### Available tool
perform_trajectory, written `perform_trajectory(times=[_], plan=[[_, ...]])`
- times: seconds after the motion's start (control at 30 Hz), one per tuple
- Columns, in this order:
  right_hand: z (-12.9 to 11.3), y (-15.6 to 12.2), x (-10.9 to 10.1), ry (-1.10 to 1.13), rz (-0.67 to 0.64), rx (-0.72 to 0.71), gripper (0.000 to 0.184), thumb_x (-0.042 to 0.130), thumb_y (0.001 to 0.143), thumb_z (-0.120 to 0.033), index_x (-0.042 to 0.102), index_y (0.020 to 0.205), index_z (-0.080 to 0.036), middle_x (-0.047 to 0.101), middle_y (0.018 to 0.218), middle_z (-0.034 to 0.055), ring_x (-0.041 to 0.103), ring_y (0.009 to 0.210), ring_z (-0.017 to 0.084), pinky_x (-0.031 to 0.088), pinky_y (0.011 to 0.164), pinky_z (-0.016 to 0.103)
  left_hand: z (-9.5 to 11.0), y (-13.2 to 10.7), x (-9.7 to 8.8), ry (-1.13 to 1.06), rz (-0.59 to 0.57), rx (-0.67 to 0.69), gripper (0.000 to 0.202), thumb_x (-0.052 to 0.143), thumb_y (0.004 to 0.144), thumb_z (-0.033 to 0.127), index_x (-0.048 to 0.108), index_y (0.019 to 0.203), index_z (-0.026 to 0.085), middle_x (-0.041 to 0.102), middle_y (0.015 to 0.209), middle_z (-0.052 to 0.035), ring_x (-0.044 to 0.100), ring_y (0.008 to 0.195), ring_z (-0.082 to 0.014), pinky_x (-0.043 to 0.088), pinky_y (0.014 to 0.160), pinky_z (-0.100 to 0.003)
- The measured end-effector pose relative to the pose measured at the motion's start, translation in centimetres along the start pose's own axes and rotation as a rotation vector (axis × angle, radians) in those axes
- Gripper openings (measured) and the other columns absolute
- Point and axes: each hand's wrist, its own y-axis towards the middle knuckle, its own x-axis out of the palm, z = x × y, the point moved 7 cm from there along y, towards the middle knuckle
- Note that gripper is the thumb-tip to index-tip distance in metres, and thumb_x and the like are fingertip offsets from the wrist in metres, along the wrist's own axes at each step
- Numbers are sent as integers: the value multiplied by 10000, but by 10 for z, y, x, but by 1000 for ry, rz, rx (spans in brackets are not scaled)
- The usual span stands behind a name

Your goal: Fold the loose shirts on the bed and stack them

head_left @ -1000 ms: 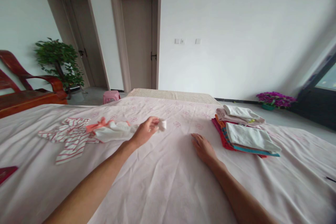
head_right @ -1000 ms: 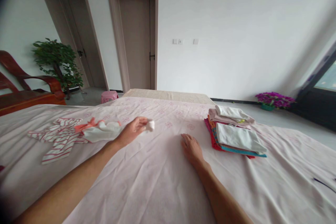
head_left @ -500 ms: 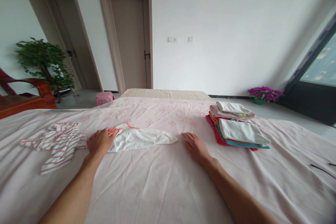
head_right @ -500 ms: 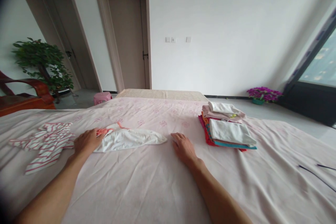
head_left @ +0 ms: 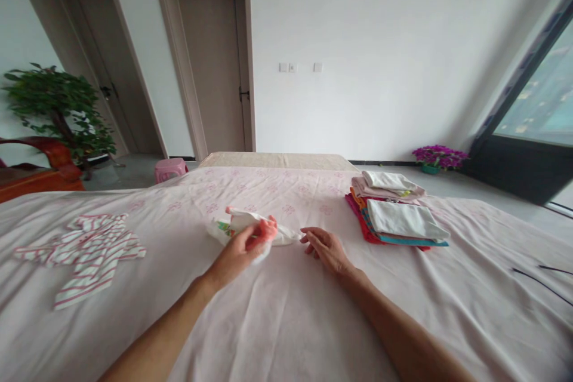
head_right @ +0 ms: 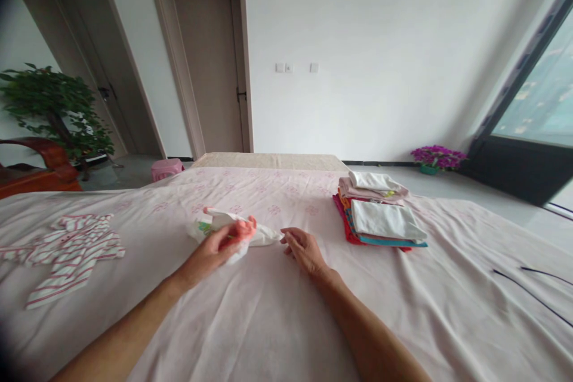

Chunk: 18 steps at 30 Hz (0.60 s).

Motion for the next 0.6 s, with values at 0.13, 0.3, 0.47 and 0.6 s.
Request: perform_trajectory(times=[0.13, 0.3, 0.47, 0.6], plan=[[-3, -3, 10, 100, -48, 42, 590, 419, 937, -615, 573, 1327, -199, 694, 1164, 90, 670, 836, 195, 531, 732, 330, -11, -4, 32, -9, -71, -72, 426, 545, 894, 465, 624, 1230, 216, 721, 1140, -96, 703, 981, -208, 552, 858, -315], [-7, -5, 19, -95, -115, -25, 575, 569, 890, -519, 517, 1392, -245, 666, 1217, 54, 654, 957, 195, 505, 838, 318, -42, 0, -41, 596, 360, -23, 329, 495, 898, 347, 652, 1153, 209, 696, 1183, -87, 622, 1139, -230, 462, 1016, -364], [-19, -4, 32, -465, -31, -116, 357, 600, 847, -348, 652, 1196, -298, 696, 1054, 17, 631, 893, 183, 451, 770, 271, -73, -3, -70, 953, 363, -153, 372, 540, 864, 308, 610, 1208, 186, 674, 1186, -130, 609, 1131, -263, 455, 986, -377], [-19, 5, 23, -425, 102, -119, 187, 514, 860, -314, 678, 833, -230, 682, 871, 26, 605, 811, 178, 424, 721, 268, -62, -2, -63, 814, 343, -138, 246, 464, 871, 261, 637, 1039, 214, 690, 1060, -71, 640, 1005, -210, 477, 882, -303]])
